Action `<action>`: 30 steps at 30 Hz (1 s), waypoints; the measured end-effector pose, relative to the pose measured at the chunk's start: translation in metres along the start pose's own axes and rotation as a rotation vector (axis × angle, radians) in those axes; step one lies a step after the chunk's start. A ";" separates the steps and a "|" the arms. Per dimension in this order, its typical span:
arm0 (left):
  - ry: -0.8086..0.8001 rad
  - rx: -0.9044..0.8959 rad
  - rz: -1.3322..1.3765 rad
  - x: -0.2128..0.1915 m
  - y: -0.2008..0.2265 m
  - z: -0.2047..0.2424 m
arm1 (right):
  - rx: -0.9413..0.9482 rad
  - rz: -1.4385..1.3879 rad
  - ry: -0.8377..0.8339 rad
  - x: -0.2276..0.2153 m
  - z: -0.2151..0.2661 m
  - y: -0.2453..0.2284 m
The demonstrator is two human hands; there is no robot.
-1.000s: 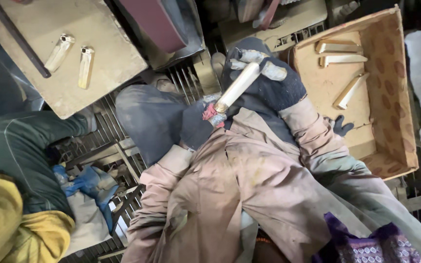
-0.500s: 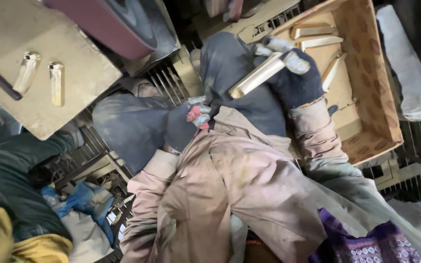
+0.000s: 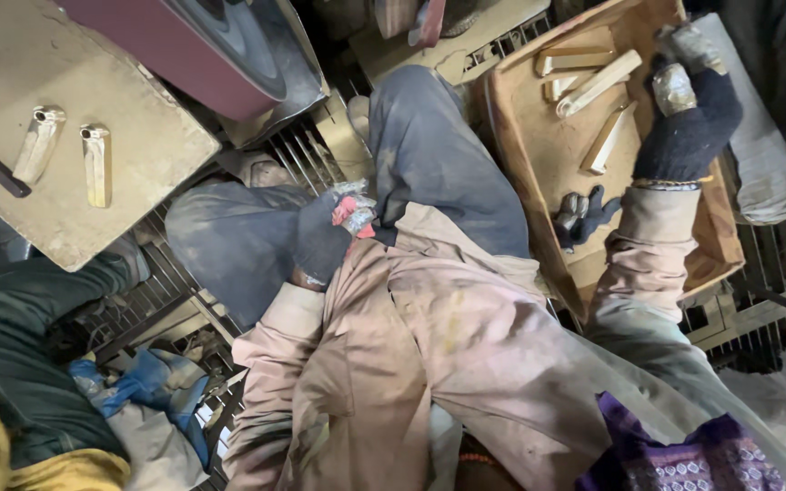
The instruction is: The person sits on the floor and repeatedly sands small wooden pieces using a belt sander. They hold each piece with gloved hands, press it against the moving belt, and then place the finished piece into a cardboard box.
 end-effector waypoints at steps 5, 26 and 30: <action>0.033 -0.154 0.209 -0.003 0.003 -0.002 | 0.040 -0.193 -0.176 0.057 0.007 0.013; 0.567 -0.083 0.326 -0.232 0.024 0.063 | -0.277 0.491 -0.821 0.275 0.048 -0.001; 0.907 -0.175 0.004 -0.305 -0.031 0.096 | -0.253 0.512 -0.813 0.277 0.047 -0.001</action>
Point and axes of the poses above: each hand's wrist, its own z-axis away from the middle knuckle, its own x-axis out of the palm, y = z × x, the point moved 9 cm from there along -z, towards the middle knuckle, and after that the axes turned 9 degrees about -y, right-handed, at the moved point
